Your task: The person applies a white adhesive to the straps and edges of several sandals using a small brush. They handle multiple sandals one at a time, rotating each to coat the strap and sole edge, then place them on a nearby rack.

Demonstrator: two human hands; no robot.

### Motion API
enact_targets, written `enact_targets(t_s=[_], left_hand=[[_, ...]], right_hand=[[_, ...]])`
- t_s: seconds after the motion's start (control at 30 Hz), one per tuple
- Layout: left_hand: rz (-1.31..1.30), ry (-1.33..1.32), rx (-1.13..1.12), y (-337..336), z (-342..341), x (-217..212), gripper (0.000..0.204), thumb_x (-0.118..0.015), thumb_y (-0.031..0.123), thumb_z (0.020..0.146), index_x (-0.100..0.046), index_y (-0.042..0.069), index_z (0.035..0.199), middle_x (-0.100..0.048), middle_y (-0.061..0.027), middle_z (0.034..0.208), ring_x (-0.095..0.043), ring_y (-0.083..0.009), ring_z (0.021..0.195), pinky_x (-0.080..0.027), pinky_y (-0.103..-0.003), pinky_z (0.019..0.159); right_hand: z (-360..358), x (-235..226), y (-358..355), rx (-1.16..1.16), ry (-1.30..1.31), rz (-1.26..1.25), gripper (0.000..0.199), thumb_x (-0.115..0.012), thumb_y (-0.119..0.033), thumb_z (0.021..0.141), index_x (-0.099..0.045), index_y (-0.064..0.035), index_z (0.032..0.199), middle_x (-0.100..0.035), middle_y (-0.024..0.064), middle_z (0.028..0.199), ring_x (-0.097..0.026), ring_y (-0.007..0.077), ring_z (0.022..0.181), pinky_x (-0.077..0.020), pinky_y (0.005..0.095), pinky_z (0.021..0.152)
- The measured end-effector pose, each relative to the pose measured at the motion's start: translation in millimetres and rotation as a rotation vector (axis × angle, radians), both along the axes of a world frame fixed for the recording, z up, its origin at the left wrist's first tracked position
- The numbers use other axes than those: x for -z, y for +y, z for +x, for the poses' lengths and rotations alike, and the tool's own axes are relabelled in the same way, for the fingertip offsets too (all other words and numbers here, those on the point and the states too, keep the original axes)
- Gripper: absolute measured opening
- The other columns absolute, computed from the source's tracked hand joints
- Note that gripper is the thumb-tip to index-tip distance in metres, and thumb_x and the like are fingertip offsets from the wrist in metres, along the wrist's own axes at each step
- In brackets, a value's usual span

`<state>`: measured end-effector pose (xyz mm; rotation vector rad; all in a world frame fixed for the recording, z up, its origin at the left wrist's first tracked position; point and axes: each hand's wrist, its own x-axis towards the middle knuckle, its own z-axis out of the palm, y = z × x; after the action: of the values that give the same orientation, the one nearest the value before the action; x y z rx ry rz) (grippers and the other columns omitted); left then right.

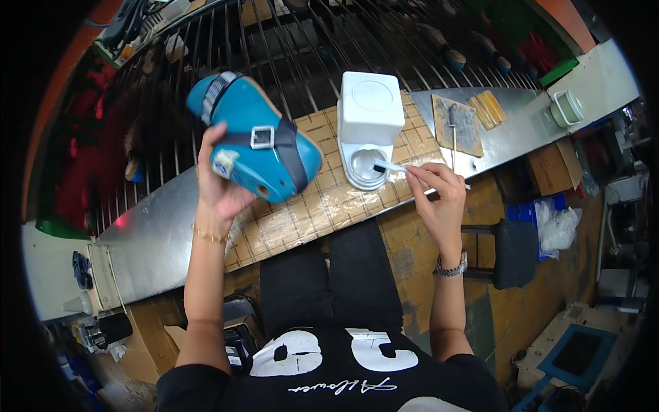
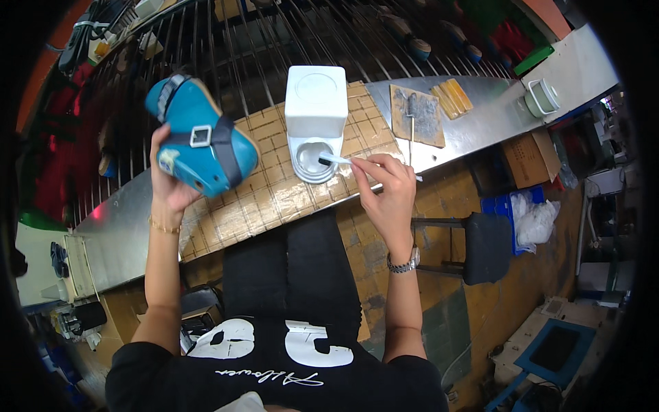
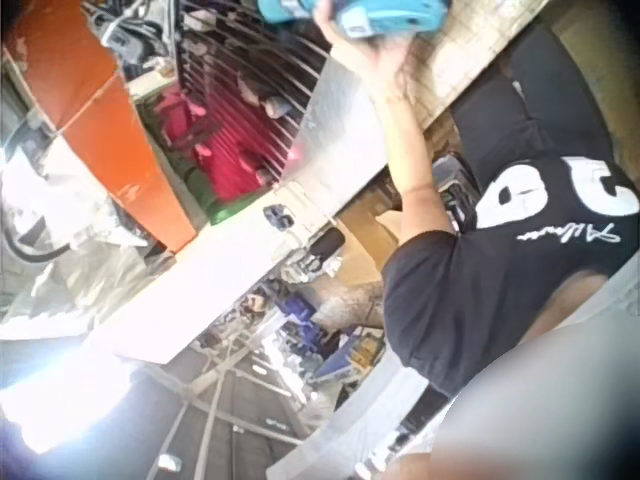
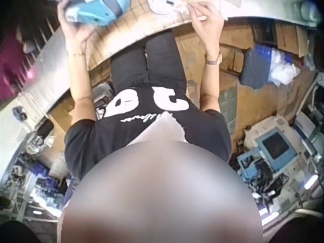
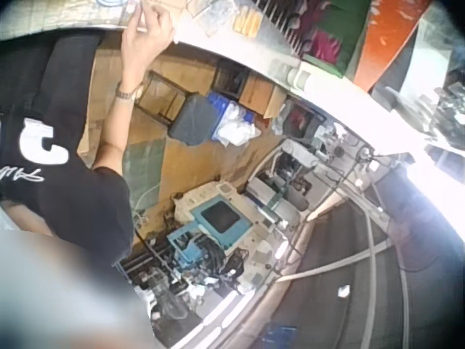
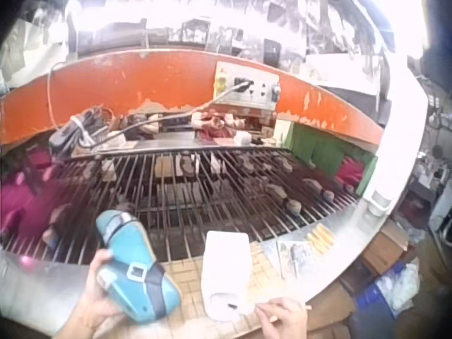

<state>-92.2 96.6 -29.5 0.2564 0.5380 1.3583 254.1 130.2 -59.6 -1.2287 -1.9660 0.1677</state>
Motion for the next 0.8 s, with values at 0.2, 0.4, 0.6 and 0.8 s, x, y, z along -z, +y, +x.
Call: enact_targets(t_s=[0.2, 0.4, 0.6, 0.8], left_hand=[[0.366, 0.251, -0.261, -55, 25, -6, 0.104, -0.077, 0.039, 0.069, -0.029, -0.003, 0.152, -0.035, -0.0294, 0.151, -0.051, -0.0388, 0.131, -0.045, -0.052, 0.110], [0.383, 0.700, -0.293, -83, 38, -39, 0.131, -0.090, 0.047, 0.055, -0.023, -0.012, 0.151, -0.044, -0.0273, 0.144, -0.053, -0.0331, 0.130, -0.042, -0.044, 0.112], [0.434, 0.773, -0.505, -106, 41, -46, 0.094, -0.074, 0.028, 0.077, -0.029, -0.007, 0.151, -0.039, -0.0289, 0.150, -0.045, -0.0402, 0.137, -0.035, -0.053, 0.117], [0.230, 1.281, -0.694, -103, 56, -14, 0.095, -0.079, 0.021, 0.080, -0.025, -0.002, 0.154, -0.047, -0.0210, 0.144, -0.048, -0.0318, 0.134, -0.039, -0.043, 0.113]], right_hand=[[-14, 0, 8, -0.036, -0.151, 0.096, 0.013, -0.076, -0.012, 0.084, -0.079, -0.0099, 0.097, -0.069, 0.0025, 0.087, -0.062, 0.0185, 0.079, -0.0373, 0.0329, 0.070], [-22, -4, 10, -0.051, -0.225, 0.156, 0.013, -0.076, -0.011, 0.083, -0.079, -0.0107, 0.096, -0.068, 0.0022, 0.088, -0.062, 0.0179, 0.080, -0.0376, 0.0334, 0.071], [-19, -1, 3, -0.016, -0.164, 0.016, 0.011, -0.075, -0.013, 0.085, -0.078, -0.0082, 0.095, -0.066, 0.0029, 0.081, -0.059, 0.0190, 0.070, -0.0382, 0.0318, 0.068], [-9, 20, 4, -0.038, 0.406, -0.711, 0.029, -0.072, -0.023, 0.095, -0.075, 0.0046, 0.103, -0.058, -0.0069, 0.065, -0.039, -0.0009, 0.057, -0.0304, 0.0211, 0.048]])
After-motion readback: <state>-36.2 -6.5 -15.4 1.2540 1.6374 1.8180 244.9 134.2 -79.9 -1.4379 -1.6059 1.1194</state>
